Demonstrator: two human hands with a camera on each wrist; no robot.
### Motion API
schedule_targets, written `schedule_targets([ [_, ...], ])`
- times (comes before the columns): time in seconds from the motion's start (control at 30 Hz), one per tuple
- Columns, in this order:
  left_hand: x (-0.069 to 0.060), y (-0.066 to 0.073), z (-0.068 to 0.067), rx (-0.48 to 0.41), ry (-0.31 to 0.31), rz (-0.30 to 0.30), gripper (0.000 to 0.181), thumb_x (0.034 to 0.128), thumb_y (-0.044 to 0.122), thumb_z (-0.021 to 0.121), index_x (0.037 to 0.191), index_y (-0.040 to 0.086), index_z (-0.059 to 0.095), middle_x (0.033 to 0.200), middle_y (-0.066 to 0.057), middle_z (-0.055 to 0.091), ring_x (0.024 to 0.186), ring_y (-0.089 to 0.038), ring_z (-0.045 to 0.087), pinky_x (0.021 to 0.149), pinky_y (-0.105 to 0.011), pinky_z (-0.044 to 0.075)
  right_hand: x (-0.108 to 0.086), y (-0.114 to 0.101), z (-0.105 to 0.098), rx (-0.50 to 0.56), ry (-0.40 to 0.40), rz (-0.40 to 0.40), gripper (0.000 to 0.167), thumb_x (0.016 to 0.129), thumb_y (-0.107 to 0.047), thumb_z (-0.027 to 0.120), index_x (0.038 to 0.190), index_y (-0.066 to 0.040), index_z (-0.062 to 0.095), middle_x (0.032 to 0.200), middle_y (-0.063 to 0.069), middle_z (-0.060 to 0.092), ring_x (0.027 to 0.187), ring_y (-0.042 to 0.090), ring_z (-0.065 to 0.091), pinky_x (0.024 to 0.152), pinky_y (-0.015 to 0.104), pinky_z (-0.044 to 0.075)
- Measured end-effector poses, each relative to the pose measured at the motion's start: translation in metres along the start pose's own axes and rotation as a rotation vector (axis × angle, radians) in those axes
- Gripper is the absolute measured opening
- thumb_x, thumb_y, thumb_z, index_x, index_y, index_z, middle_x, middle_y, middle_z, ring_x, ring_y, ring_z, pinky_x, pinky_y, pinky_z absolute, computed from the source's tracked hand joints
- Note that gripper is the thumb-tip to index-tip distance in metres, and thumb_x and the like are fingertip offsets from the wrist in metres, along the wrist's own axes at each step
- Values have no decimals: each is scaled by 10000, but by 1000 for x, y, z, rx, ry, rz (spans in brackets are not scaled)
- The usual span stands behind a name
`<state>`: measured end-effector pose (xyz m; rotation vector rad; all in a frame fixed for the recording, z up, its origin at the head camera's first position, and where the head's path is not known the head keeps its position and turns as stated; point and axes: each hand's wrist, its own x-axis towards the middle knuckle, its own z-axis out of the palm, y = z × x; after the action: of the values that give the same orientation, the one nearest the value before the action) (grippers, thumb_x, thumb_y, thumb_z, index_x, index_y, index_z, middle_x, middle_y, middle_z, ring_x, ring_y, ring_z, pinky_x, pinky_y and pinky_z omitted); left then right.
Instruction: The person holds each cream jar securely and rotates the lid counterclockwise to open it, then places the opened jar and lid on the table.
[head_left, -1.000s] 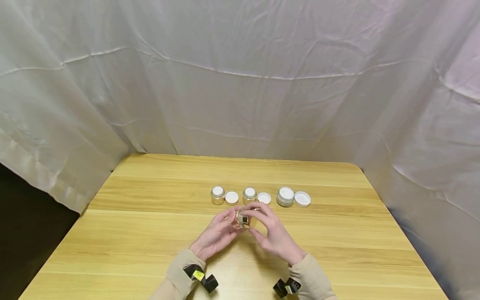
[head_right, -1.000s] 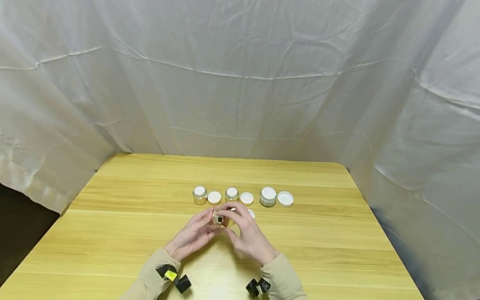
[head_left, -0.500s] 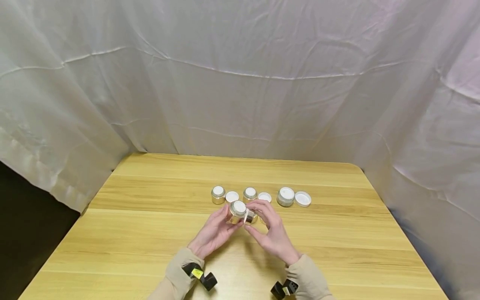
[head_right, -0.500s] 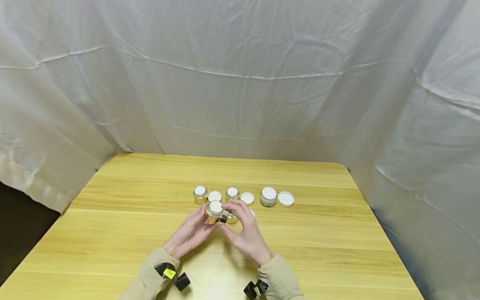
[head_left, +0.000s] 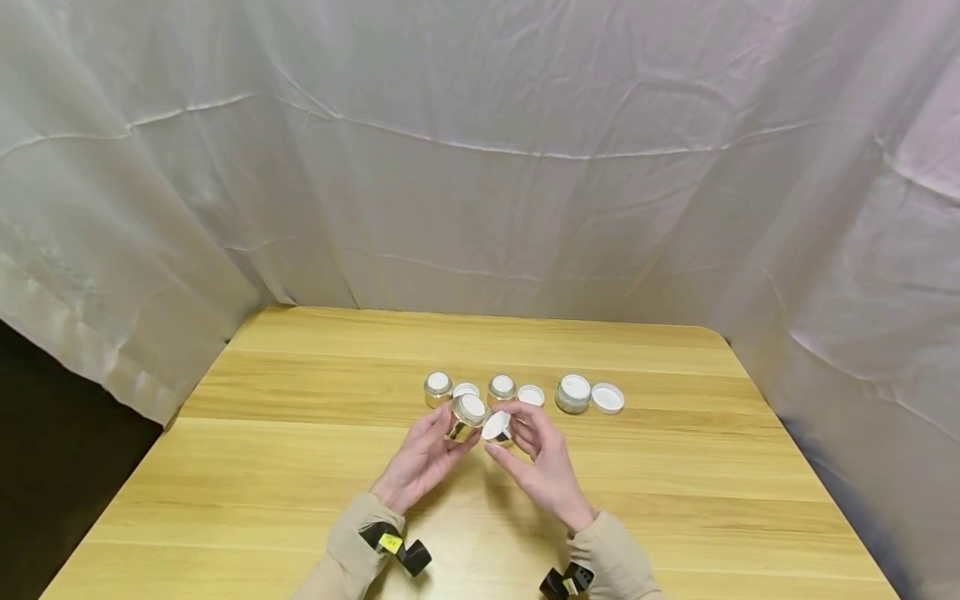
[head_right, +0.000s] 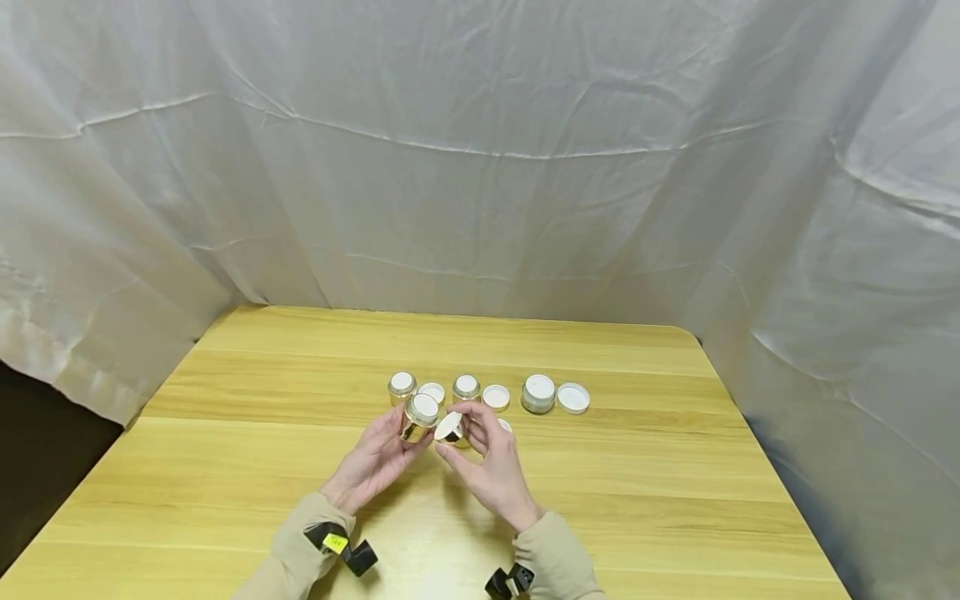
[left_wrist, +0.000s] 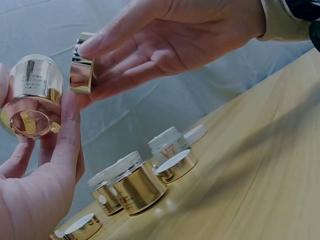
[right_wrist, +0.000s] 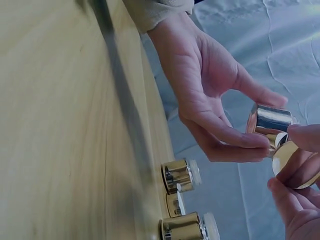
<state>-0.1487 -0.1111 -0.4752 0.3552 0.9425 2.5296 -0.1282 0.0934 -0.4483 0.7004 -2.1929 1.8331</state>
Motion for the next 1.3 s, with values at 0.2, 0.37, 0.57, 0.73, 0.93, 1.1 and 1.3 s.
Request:
schedule_targets([
  [0.2,-2,2,-2,2,-23,6,286,1033,199,544,1306,154,618,1339,0,577,1211,-117,581,1116,-263,494,-2,2,3,40,-23,82,524,829,29,765,1278,49,496,1285,281,639,1124,83,682,950,275,601],
  [0.37,-3,4,-5,13,-45,13,289,1014,153,583,1299,158,631,1355,-5,554,1233,-124,576,1142,-281,473,-2,0,5,92,-33,168,639,819,52,760,1393,49,477,1356,288,589,1201,222,666,990,261,571],
  [0.57,-3,8,-8,24,-42,38,288,1001,111,599,1282,159,641,1381,7,545,1254,-131,584,1168,-317,449,-2,1,9,140,-50,262,664,812,89,740,1419,88,472,1388,321,557,1215,391,637,997,281,564],
  [0.73,-4,13,-10,24,-23,55,308,992,101,611,1296,148,612,1390,-13,538,1293,-133,557,1195,-348,414,-4,4,14,148,-78,295,623,834,48,744,1399,100,487,1397,347,529,1200,431,635,991,287,574],
  [0.93,-4,20,-10,3,5,76,342,973,56,626,1307,118,588,1344,-34,555,1255,-142,582,1165,-323,450,-4,11,22,133,-168,273,565,880,16,717,1376,116,466,1322,350,571,1179,469,631,988,292,582],
  [1.1,-3,23,-12,-5,31,91,355,972,4,602,1311,109,584,1336,-56,540,1219,-159,601,1143,-304,473,0,16,33,91,-214,266,524,896,-7,707,1353,104,476,1280,319,607,1207,453,618,1030,314,561],
  [1.3,-3,26,-14,-23,43,106,329,987,-11,569,1294,103,600,1340,-70,520,1217,-191,599,1144,-307,476,4,25,45,-67,-225,241,476,904,-21,697,1337,45,509,1239,218,625,1200,369,617,1084,363,534],
])
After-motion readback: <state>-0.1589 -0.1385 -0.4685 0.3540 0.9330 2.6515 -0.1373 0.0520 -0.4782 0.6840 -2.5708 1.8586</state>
